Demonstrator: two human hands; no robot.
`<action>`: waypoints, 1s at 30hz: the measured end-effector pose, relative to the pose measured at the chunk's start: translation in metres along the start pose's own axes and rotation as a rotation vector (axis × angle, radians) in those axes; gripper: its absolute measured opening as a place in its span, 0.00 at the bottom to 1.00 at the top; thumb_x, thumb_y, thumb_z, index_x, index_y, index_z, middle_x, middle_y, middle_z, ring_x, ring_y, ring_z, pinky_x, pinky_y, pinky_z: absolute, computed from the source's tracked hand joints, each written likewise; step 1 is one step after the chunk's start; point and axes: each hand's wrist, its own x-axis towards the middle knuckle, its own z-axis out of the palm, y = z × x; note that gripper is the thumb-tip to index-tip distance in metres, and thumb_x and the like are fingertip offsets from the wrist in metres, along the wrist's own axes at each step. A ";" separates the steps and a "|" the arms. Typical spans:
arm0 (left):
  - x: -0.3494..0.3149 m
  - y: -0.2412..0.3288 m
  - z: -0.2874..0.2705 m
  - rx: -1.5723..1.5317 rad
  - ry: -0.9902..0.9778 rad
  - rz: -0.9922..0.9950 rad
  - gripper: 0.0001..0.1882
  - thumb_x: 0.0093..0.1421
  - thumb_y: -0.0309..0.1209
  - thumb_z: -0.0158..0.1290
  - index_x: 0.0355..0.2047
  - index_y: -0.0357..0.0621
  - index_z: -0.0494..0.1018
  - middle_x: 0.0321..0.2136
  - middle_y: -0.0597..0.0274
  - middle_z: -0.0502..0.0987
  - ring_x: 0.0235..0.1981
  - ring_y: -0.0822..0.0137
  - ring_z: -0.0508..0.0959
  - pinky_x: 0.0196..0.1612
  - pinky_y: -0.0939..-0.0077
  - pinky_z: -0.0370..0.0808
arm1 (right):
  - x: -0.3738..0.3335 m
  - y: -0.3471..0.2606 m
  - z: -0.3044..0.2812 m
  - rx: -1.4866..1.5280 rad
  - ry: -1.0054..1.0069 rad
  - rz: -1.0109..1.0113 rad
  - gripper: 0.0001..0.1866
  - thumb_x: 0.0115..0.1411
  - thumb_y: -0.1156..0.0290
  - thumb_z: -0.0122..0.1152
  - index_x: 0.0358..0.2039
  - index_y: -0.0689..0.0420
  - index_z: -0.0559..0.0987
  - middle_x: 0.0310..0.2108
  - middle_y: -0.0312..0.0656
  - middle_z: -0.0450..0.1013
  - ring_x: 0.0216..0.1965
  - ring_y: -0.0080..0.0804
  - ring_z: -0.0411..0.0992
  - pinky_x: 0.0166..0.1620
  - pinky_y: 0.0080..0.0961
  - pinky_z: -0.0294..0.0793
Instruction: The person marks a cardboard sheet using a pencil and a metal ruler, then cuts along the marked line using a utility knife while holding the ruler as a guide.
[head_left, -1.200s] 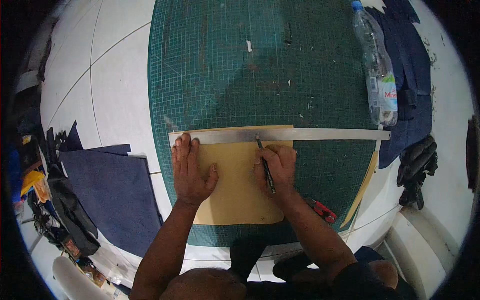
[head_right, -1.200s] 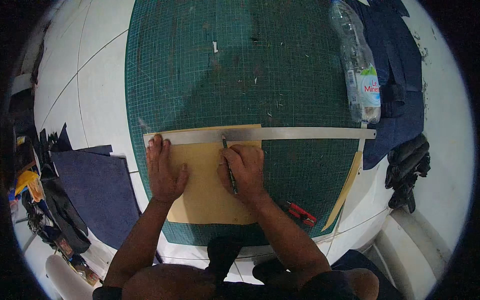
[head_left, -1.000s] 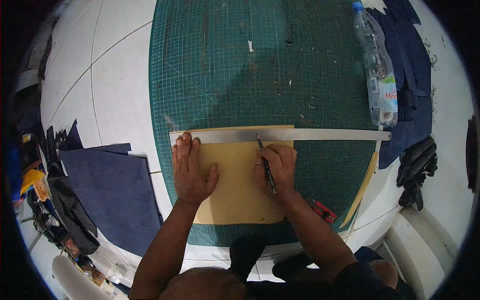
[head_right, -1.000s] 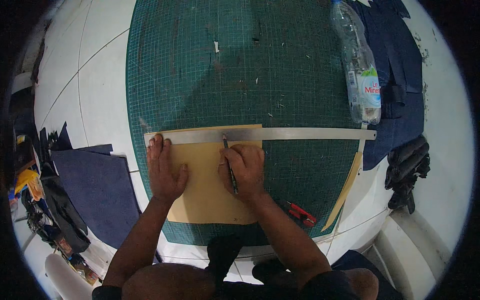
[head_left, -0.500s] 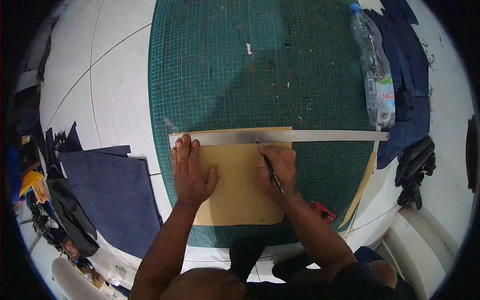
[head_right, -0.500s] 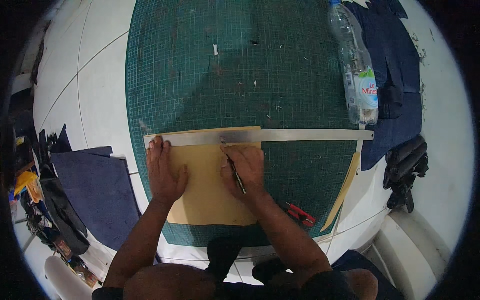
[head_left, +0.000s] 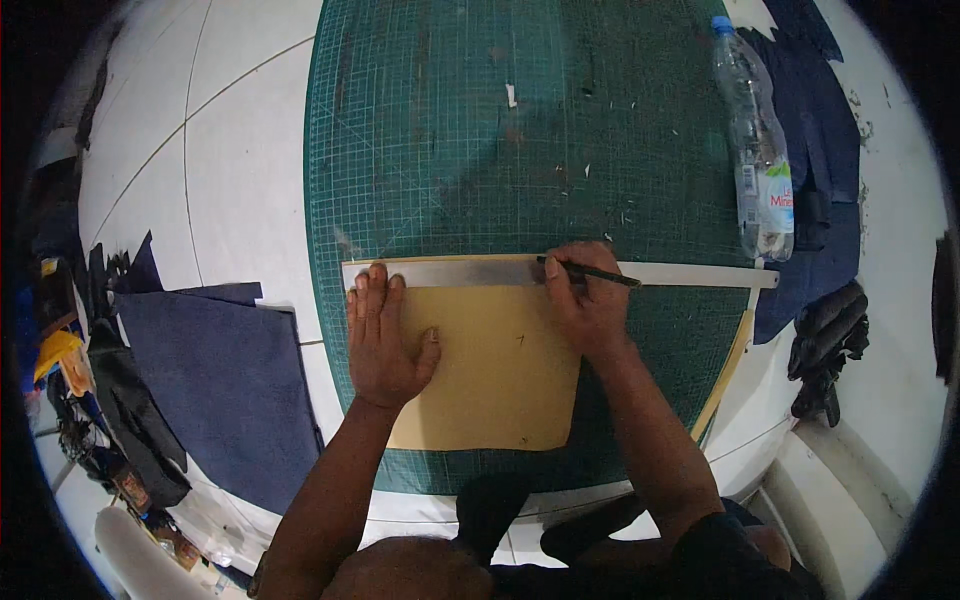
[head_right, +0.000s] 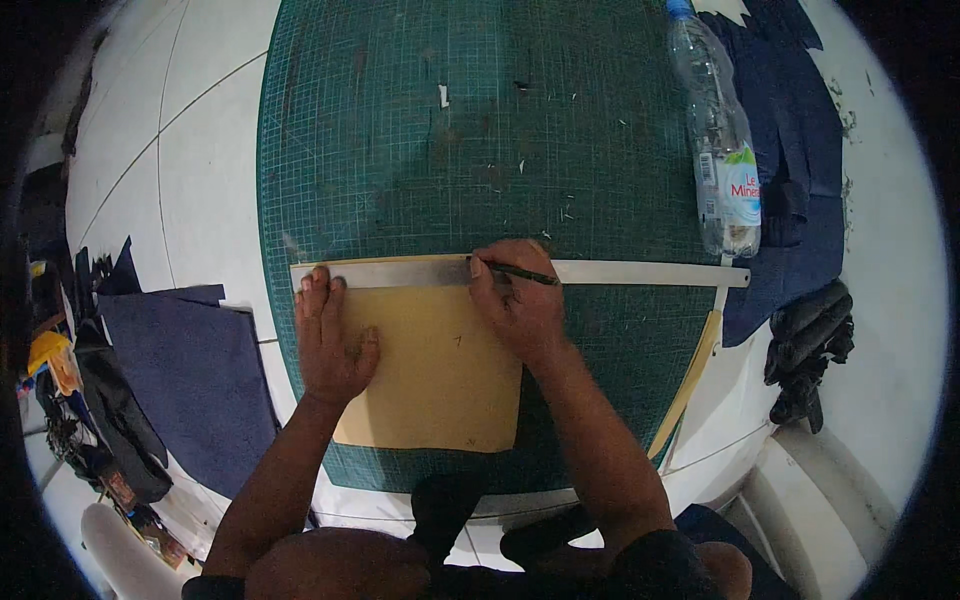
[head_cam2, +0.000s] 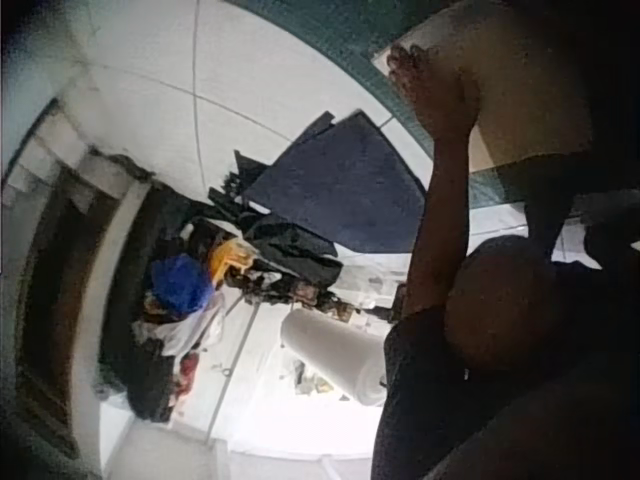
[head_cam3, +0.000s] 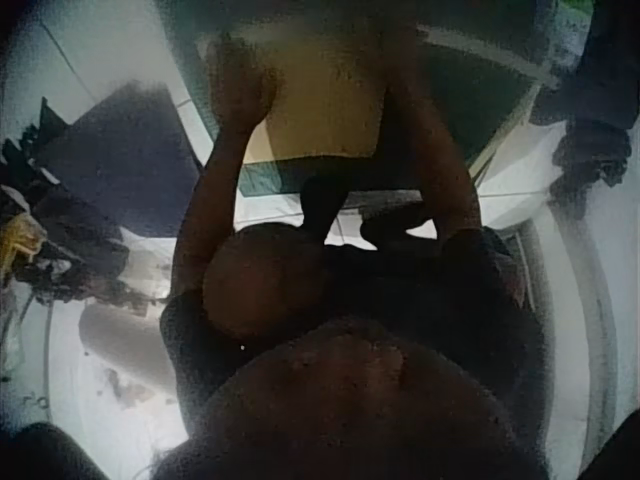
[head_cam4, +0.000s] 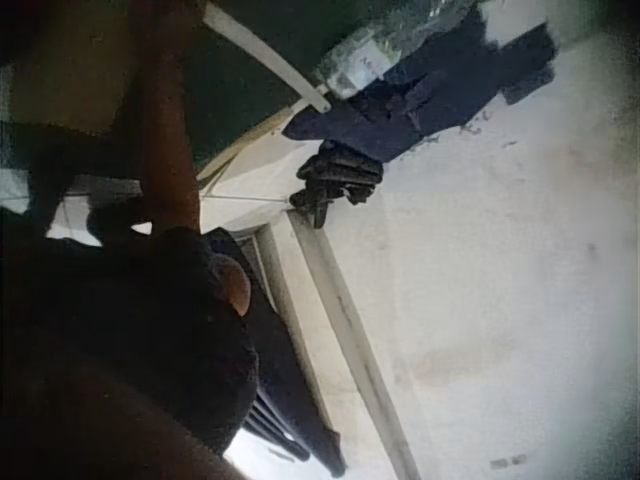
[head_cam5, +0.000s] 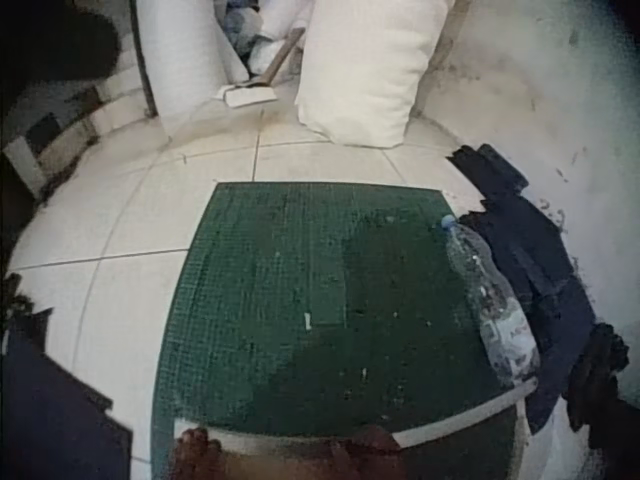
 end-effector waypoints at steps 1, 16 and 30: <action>0.000 0.000 0.000 0.000 -0.001 -0.009 0.38 0.58 0.39 0.52 0.64 0.33 0.54 0.67 0.38 0.51 0.70 0.41 0.48 0.68 0.38 0.47 | 0.000 0.001 0.000 -0.023 0.002 -0.009 0.06 0.60 0.70 0.61 0.35 0.59 0.79 0.33 0.44 0.77 0.37 0.37 0.75 0.39 0.36 0.76; 0.000 0.000 -0.002 -0.008 -0.023 -0.032 0.38 0.58 0.41 0.52 0.64 0.33 0.55 0.67 0.38 0.51 0.70 0.41 0.49 0.68 0.40 0.47 | 0.000 0.001 0.003 -0.058 -0.024 -0.026 0.06 0.59 0.70 0.61 0.35 0.58 0.80 0.33 0.43 0.78 0.37 0.39 0.75 0.43 0.38 0.74; -0.001 -0.001 0.000 0.009 -0.015 -0.030 0.38 0.59 0.41 0.52 0.64 0.33 0.56 0.67 0.39 0.52 0.70 0.42 0.49 0.69 0.40 0.47 | 0.003 -0.001 0.003 -0.058 -0.017 -0.069 0.04 0.60 0.73 0.61 0.35 0.58 0.79 0.32 0.42 0.77 0.35 0.38 0.75 0.42 0.37 0.75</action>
